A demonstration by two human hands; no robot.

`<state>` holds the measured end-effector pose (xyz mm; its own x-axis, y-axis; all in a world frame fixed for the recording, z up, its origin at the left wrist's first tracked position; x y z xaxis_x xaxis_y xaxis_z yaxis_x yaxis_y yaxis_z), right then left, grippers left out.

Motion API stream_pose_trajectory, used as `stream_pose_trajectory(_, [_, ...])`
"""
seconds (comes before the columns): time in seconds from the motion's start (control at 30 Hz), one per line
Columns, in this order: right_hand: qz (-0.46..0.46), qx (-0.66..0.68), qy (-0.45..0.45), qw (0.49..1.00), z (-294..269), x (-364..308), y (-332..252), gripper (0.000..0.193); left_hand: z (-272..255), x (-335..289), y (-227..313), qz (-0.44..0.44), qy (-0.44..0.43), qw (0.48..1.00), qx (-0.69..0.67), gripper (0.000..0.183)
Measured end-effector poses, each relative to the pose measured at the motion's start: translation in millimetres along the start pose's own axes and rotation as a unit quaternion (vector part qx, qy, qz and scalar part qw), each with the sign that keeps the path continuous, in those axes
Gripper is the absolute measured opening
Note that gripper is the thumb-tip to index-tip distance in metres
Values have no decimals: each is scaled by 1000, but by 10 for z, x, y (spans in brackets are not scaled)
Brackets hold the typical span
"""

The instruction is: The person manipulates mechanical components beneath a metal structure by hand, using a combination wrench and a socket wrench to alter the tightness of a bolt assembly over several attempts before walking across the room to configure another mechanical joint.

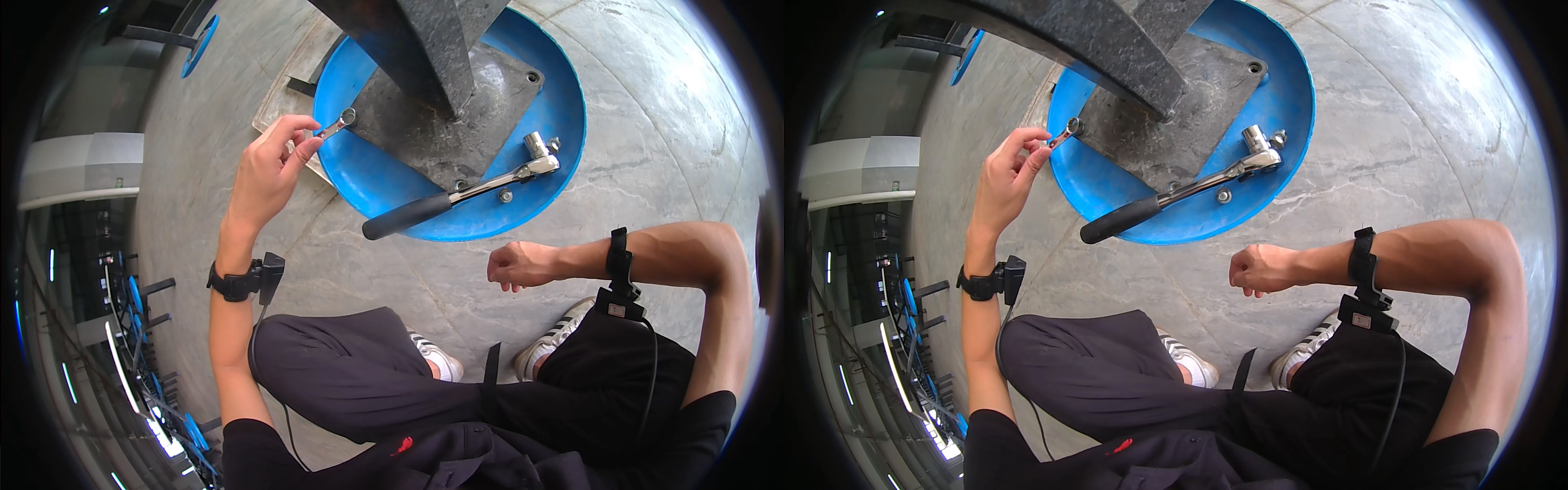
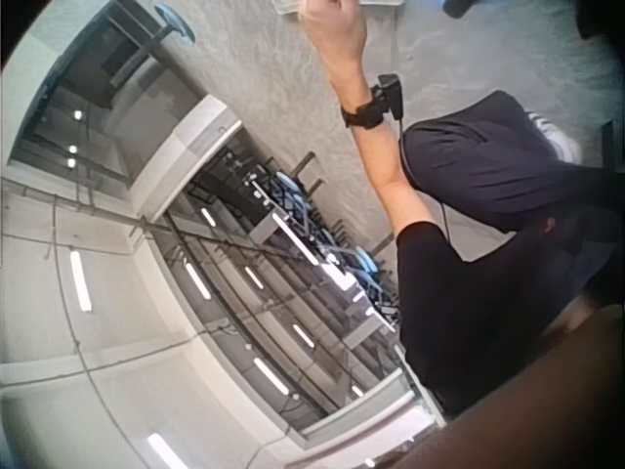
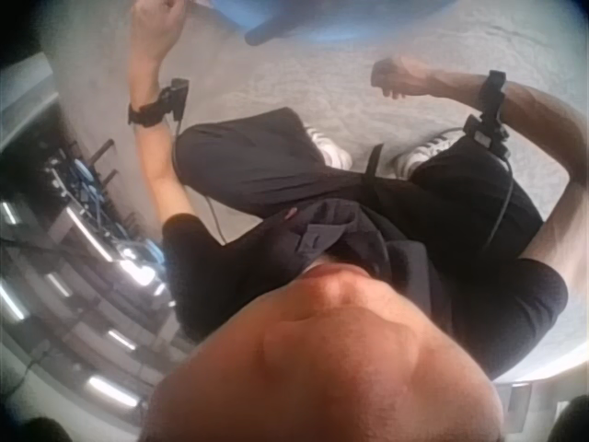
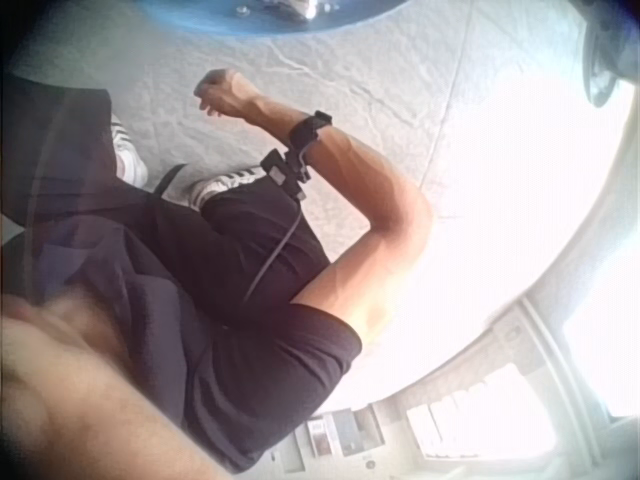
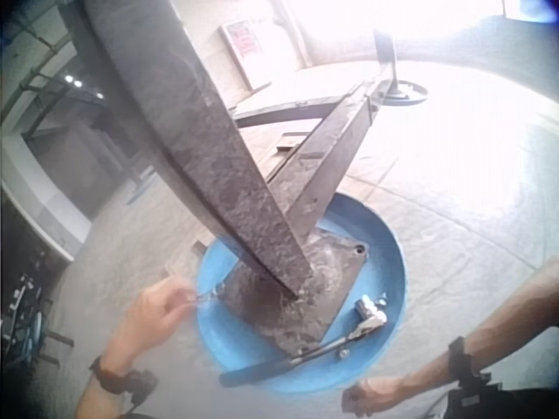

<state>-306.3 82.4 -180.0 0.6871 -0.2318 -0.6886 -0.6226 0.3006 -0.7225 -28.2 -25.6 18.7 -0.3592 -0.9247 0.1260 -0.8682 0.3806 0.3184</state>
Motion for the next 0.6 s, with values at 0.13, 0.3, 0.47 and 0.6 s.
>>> stream_pose_trajectory(0.13, [-2, -2, -1, 1000, -6, 9, 18, 30, -28, -20, -56, 19, -34, 997, -61, 21])
stream_pose_trajectory(0.3, [0, -2, 3, 1000, -10, 7, 28, 30, -108, -36, -84, 41, -64, 995, -62, 20])
stream_pose_trajectory(0.47, [-4, -2, 6, 1000, -14, 21, 31, 30, -125, -16, -59, 72, -40, 996, 22, 23])
stream_pose_trajectory(0.6, [-8, -10, 4, 1000, -18, 22, 9, 30, -124, -13, -67, 83, -35, 996, 24, 24])
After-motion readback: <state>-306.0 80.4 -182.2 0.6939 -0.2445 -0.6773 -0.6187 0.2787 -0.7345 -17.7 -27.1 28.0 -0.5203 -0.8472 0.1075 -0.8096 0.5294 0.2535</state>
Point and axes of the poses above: each hand's wrist, its own x-axis towards the middle knuckle, its own z-axis out of the palm, y = z × x, the point moved 3 cm from there along x, towards the middle knuckle, and after that the axes turned 3 degrees about x, right-handed, at the moved point
